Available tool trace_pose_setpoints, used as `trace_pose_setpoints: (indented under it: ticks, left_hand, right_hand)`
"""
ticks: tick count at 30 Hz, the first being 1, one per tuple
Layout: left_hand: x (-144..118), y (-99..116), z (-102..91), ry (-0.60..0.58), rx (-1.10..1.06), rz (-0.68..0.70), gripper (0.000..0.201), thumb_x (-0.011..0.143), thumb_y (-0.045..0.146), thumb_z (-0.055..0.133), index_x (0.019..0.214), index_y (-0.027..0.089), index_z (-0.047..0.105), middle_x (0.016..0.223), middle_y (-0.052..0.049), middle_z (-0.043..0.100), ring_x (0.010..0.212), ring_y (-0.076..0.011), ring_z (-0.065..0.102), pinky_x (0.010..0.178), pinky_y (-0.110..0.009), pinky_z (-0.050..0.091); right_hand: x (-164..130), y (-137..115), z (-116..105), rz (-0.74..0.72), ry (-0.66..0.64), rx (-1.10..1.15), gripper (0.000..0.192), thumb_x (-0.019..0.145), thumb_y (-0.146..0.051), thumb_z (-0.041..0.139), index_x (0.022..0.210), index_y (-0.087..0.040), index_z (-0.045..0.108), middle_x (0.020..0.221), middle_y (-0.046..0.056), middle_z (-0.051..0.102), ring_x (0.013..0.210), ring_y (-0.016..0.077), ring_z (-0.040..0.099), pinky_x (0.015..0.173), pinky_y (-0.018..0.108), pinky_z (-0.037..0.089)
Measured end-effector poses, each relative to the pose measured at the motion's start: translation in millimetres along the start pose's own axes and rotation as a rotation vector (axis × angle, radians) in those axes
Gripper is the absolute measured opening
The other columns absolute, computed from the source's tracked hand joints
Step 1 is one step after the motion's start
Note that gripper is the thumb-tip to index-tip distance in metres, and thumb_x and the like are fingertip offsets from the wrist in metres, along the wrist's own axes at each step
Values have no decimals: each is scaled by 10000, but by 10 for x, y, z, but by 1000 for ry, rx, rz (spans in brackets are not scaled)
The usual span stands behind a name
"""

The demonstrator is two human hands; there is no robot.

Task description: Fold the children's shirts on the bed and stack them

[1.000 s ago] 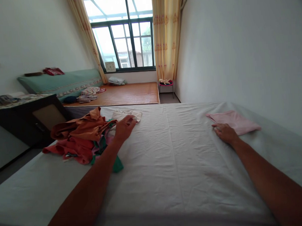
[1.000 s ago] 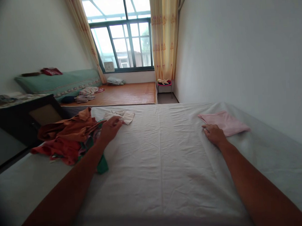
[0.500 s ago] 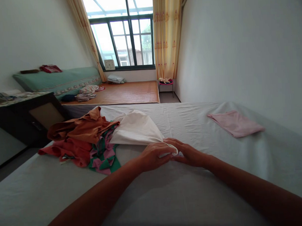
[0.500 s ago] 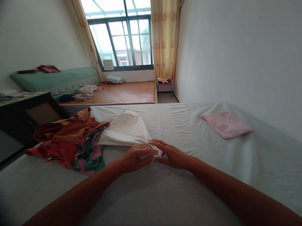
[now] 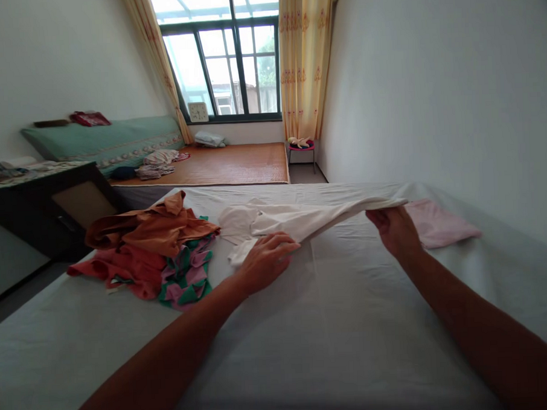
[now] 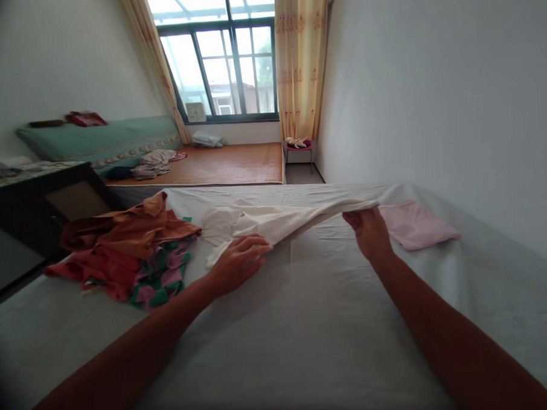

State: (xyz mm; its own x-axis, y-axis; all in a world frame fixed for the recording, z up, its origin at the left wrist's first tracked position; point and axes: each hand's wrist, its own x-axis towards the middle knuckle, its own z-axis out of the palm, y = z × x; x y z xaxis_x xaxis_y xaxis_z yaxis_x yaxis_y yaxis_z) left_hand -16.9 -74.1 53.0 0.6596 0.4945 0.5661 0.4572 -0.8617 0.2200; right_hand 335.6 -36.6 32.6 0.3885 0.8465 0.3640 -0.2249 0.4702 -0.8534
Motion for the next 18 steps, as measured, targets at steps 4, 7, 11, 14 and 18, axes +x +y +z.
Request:
trace_pose_setpoints:
  ticks: [4,7,11,14,18]
  left_hand:
    - [-73,-427,-52,24,130,-208,308,903,204,461,1135,254,658,1178,-54,640,1179,-218,517,1028,-393,399]
    - [-199,-803,-130,5,221,-414,346,862,237,476,1158,238,655,1215,-69,623,1164,-241,531,1038,-398,393]
    - [-400,-1152,-194,-185,165,-552,353,760,288,569,1084,234,699,1194,-84,648,1146,-272,564,1040,-389,393]
    - [-456,-1237,-162,-178,114,-560,403,706,230,573,1089,207,698,1199,-98,653,1156,-274,568,1057,-379,378]
    - [-408,-1226,-107,-144,154,-548,379,688,157,507,988,203,733,1089,-91,695,1070,-269,610,1016,-381,412]
  right_hand:
    - [279,64,-585,52,164,-409,248,794,-303,564,1029,-225,583,1099,81,661,1007,225,646,879,421,536]
    - [197,10,-622,-246,159,-914,452,799,-287,542,1231,-156,515,1311,189,535,1237,328,492,1014,545,408]
    - [-155,-43,-184,-559,-454,-1126,445,865,-304,528,1302,-221,522,1306,126,566,1280,295,447,1077,508,347]
    - [-439,72,134,-485,-948,-1090,451,847,-383,609,1282,-276,557,1283,83,601,1268,284,462,1028,482,398]
    - [-579,183,288,-411,-958,-1014,265,933,-374,490,1089,-254,667,1148,69,680,1166,249,537,999,445,409]
